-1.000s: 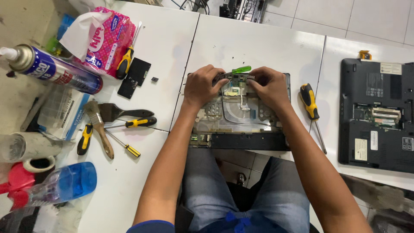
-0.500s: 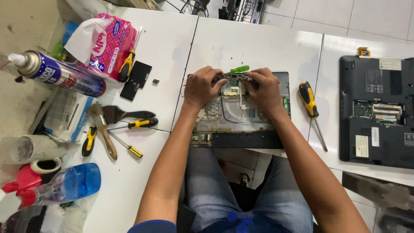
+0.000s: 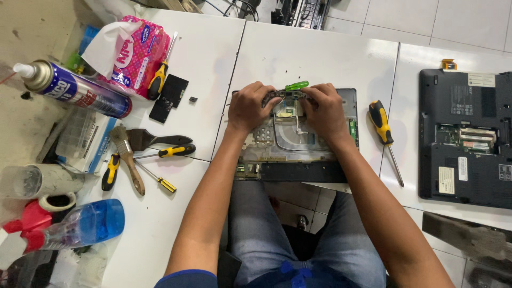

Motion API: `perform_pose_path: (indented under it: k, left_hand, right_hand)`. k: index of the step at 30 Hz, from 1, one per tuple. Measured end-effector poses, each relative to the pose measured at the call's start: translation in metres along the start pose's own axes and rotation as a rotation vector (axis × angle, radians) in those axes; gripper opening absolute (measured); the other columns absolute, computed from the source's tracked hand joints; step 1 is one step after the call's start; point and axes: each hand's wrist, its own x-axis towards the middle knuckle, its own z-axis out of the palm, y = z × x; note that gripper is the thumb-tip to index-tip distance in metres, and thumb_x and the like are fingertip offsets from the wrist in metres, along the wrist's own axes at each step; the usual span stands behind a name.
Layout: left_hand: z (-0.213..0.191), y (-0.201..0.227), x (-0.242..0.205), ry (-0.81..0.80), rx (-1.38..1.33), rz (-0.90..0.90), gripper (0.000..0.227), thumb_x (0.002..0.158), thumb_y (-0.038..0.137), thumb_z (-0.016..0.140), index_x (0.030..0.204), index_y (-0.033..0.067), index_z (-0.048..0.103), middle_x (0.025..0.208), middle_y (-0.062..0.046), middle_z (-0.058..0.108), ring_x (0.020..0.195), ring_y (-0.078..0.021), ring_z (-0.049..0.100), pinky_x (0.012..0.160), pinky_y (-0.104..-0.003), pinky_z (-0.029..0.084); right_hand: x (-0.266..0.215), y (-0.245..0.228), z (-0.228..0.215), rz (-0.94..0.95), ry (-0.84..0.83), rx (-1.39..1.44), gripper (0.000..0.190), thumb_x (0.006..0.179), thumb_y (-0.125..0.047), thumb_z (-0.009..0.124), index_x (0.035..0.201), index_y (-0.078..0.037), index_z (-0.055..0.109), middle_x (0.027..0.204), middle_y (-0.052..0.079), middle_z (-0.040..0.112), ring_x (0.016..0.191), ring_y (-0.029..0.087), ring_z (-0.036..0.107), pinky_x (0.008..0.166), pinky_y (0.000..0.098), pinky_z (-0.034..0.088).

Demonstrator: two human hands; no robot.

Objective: The person disassembles a black electronic device on a white table. They use a screwdriver to remove screws from the back cover, detach the cover, and then remove screws from the internal components. Finally, they lift a small circuit board from the device.

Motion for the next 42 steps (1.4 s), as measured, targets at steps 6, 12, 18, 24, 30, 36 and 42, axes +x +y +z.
perform_pose_path:
  k: [6,12,18,24,30,36,42]
  left_hand:
    - [-0.018,0.014,0.006,-0.054,-0.043,-0.042,0.034,0.098,0.050,0.074,0.118,0.0230,0.078,0.089,0.000,0.068,0.074,-0.0220,0.074,0.068,-0.041,0.065]
    - [-0.041,0.035,0.017,-0.140,-0.050,-0.023,0.036,0.090,0.040,0.083,0.120,0.0201,0.080,0.103,-0.005,0.064,0.083,-0.0368,0.077,0.076,-0.055,0.066]
    - [0.018,0.017,0.016,-0.103,-0.183,-0.182,0.020,0.092,0.041,0.082,0.107,0.0275,0.083,0.104,0.004,0.070,0.091,-0.0327,0.078,0.081,-0.054,0.066]
    - [0.027,0.021,0.013,-0.095,-0.127,-0.270,0.022,0.096,0.052,0.075,0.105,0.0323,0.081,0.097,0.006,0.073,0.089,-0.0294,0.078,0.078,-0.053,0.065]
    - [0.026,0.023,0.011,-0.076,-0.115,-0.252,0.022,0.099,0.048,0.072,0.105,0.0275,0.080,0.095,0.003,0.073,0.088,-0.0319,0.079,0.078,-0.055,0.065]
    - [0.027,0.023,0.008,-0.072,-0.096,-0.231,0.022,0.100,0.048,0.070,0.106,0.0283,0.077,0.094,0.004,0.072,0.089,-0.0323,0.079,0.076,-0.055,0.065]
    - [0.012,0.031,0.010,-0.089,-0.085,-0.173,0.018,0.097,0.039,0.076,0.107,0.0248,0.079,0.094,0.001,0.071,0.087,-0.0337,0.078,0.075,-0.056,0.065]
  right_hand:
    - [-0.003,0.017,0.006,-0.044,0.008,-0.022,0.025,0.093,-0.005,0.087,0.118,-0.004,0.081,0.104,0.016,0.071,0.098,0.037,0.071,0.077,0.0430,0.064]
    - [-0.001,0.009,0.005,0.016,0.000,-0.009,0.018,0.098,-0.007,0.084,0.115,-0.006,0.078,0.100,0.014,0.069,0.090,0.029,0.071,0.079,0.0391,0.063]
    - [-0.008,0.024,0.013,-0.040,0.092,-0.012,0.032,0.086,-0.012,0.092,0.108,-0.008,0.070,0.090,0.012,0.067,0.082,0.036,0.070,0.070,0.0464,0.059]
    - [-0.003,0.001,0.003,0.117,0.044,-0.005,0.024,0.093,-0.013,0.091,0.089,0.000,0.072,0.106,0.019,0.061,0.083,0.036,0.072,0.072,0.0435,0.063]
    - [-0.011,-0.015,0.022,0.335,0.045,-0.239,0.018,0.084,-0.034,0.094,0.091,-0.019,0.087,0.101,0.011,0.063,0.103,0.034,0.062,0.086,0.0413,0.056]
    - [-0.017,-0.021,0.044,0.478,0.162,-0.293,0.016,0.081,-0.037,0.092,0.088,-0.025,0.085,0.102,0.008,0.062,0.107,0.036,0.059,0.094,0.0492,0.052]
    - [-0.021,-0.012,0.050,0.476,0.165,-0.309,0.017,0.081,-0.036,0.091,0.092,-0.024,0.085,0.104,0.009,0.060,0.110,0.038,0.057,0.098,0.0516,0.050]
